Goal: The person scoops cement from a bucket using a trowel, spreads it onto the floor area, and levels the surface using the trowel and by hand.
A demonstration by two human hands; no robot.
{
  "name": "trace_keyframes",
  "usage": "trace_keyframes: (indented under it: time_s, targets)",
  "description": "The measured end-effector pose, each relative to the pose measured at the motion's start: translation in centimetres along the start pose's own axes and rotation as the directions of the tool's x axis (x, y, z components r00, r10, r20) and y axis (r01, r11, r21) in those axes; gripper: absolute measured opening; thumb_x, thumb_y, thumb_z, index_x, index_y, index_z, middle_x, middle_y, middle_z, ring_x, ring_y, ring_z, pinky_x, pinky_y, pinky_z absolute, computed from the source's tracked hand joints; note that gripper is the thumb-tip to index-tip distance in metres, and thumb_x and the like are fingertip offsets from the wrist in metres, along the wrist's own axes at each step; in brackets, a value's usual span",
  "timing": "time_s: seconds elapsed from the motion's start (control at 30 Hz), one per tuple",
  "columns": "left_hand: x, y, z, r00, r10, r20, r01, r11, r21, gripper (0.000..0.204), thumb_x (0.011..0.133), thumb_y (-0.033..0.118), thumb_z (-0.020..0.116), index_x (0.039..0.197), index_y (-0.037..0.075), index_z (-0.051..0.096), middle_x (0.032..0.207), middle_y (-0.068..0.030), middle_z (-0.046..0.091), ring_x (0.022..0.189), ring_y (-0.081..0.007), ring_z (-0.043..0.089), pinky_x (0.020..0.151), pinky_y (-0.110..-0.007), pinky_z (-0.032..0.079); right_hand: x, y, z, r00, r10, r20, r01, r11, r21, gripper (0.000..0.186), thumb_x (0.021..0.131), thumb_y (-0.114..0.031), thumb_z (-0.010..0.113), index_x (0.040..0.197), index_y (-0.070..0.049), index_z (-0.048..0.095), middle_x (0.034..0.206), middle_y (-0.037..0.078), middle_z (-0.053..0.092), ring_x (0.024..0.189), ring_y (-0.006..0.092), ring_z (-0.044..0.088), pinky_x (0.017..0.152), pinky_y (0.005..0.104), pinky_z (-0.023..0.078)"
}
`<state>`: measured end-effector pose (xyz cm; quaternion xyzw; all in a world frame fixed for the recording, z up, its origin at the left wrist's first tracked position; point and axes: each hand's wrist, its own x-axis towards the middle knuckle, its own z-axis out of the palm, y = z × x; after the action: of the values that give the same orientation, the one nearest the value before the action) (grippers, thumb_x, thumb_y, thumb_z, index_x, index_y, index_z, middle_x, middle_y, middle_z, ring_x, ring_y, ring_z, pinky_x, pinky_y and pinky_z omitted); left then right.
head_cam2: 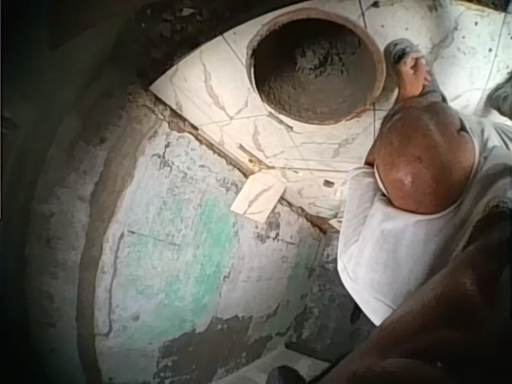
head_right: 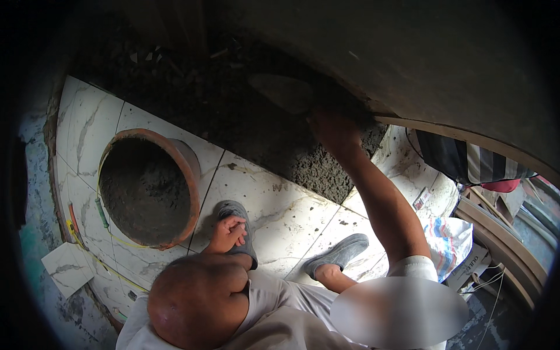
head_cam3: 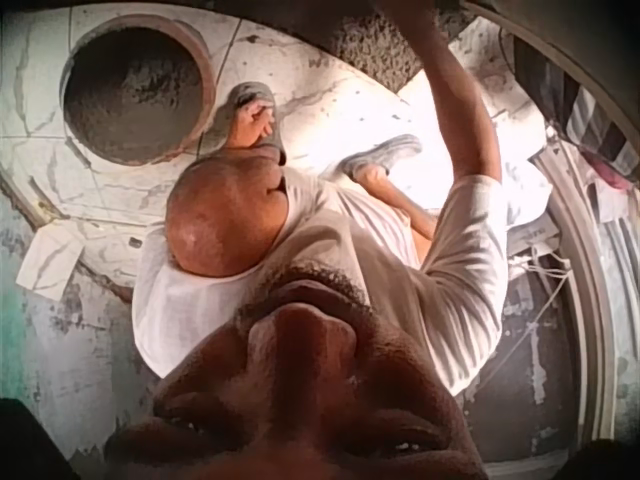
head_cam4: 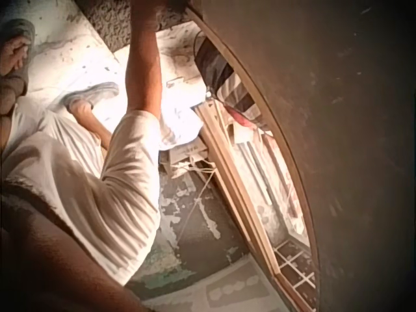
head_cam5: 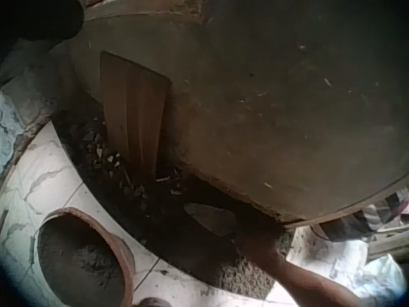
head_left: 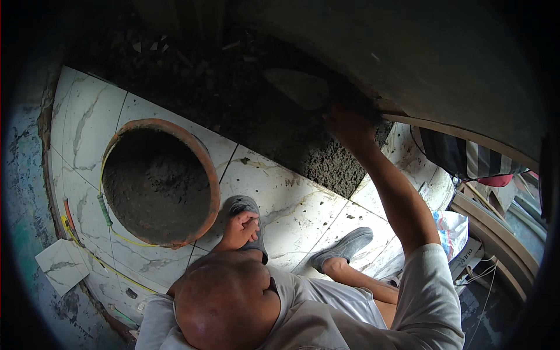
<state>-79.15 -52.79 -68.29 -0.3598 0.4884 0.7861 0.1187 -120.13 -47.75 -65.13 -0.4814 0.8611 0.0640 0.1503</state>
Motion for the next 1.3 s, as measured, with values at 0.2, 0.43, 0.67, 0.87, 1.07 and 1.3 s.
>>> trace_keyframes:
  time_s: [0.2,0.43,0.67,0.87,1.07,1.3]
  targets:
    - [-0.3,-0.9,-0.3,1.0,0.009,-0.03,-0.009,1.0,-0.027,0.02,0.091,0.002,0.053,0.11,-0.002,0.056,0.076,-0.0102,0.064,0.054,-0.0104,0.06,0.046,-0.023,0.048,-2.7,-3.2,-0.2,0.992,-0.047,0.121,0.064,0.987,-0.146,0.031,0.092,-0.038,0.055,0.111,-0.014,0.057,0.074,0.01,0.068,0.061,0.0273,0.068,0.051,0.0404,0.057]
    - [-0.2,-0.5,-0.1,0.999,-0.019,-0.028,0.018,1.0,-0.021,0.018,0.092,0.004,0.053,0.109,-0.002,0.056,0.076,-0.0106,0.064,0.054,-0.0108,0.061,0.046,-0.023,0.048,-3.8,-5.8,-0.9,0.991,0.025,0.13,-0.021,0.999,-0.032,0.035,0.095,-0.036,0.048,0.12,-0.012,0.05,0.093,0.017,0.068,0.078,0.0309,0.07,0.059,0.0437,0.058]
    - [-0.1,-0.7,0.1,1.0,-0.002,-0.029,0.003,1.0,0.01,0.018,0.093,0.006,0.054,0.108,-0.002,0.056,0.076,-0.0105,0.064,0.054,-0.011,0.061,0.046,-0.023,0.048,-4.5,-3.4,0.1,0.951,0.213,0.223,-0.238,0.967,0.094,0.038,0.098,-0.041,0.04,0.119,-0.01,0.05,0.102,0.023,0.066,0.087,0.0363,0.069,0.072,0.0451,0.056]
    - [-0.3,-0.2,0.1,0.998,-0.039,-0.048,0.039,0.999,0.015,0.019,0.093,0.009,0.056,0.108,-0.003,0.056,0.077,-0.0106,0.064,0.054,-0.0112,0.06,0.046,-0.023,0.047,-8.9,0.9,0.6,0.859,0.482,0.175,-0.512,0.795,0.324,0.042,0.095,-0.041,0.048,0.114,-0.003,0.051,0.093,0.028,0.065,0.093,0.0457,0.063,0.079,0.0517,0.05]
    - [0.0,-0.4,0.1,0.998,-0.033,-0.058,0.035,0.999,0.033,0.02,0.094,0.01,0.056,0.108,-0.003,0.057,0.076,-0.0113,0.064,0.054,-0.012,0.061,0.046,-0.023,0.047,-14.5,-1.3,5.1,0.573,0.556,0.602,-0.632,-0.168,0.757,0.036,0.095,-0.039,0.056,0.099,-0.005,0.047,0.066,0.011,0.055,0.055,0.0253,0.058,0.049,0.0388,0.048]
    - [0.0,-0.8,0.0,0.997,-0.033,-0.075,0.039,0.996,0.08,0.018,0.093,0.008,0.055,0.107,-0.003,0.057,0.074,-0.0129,0.065,0.052,-0.0131,0.061,0.044,-0.024,0.047,-16.0,-12.9,3.2,0.677,0.203,0.708,-0.659,-0.261,0.705,0.029,0.098,-0.036,0.053,0.101,-0.008,0.048,0.068,0.004,0.05,0.05,0.0136,0.05,0.044,0.03,0.045]
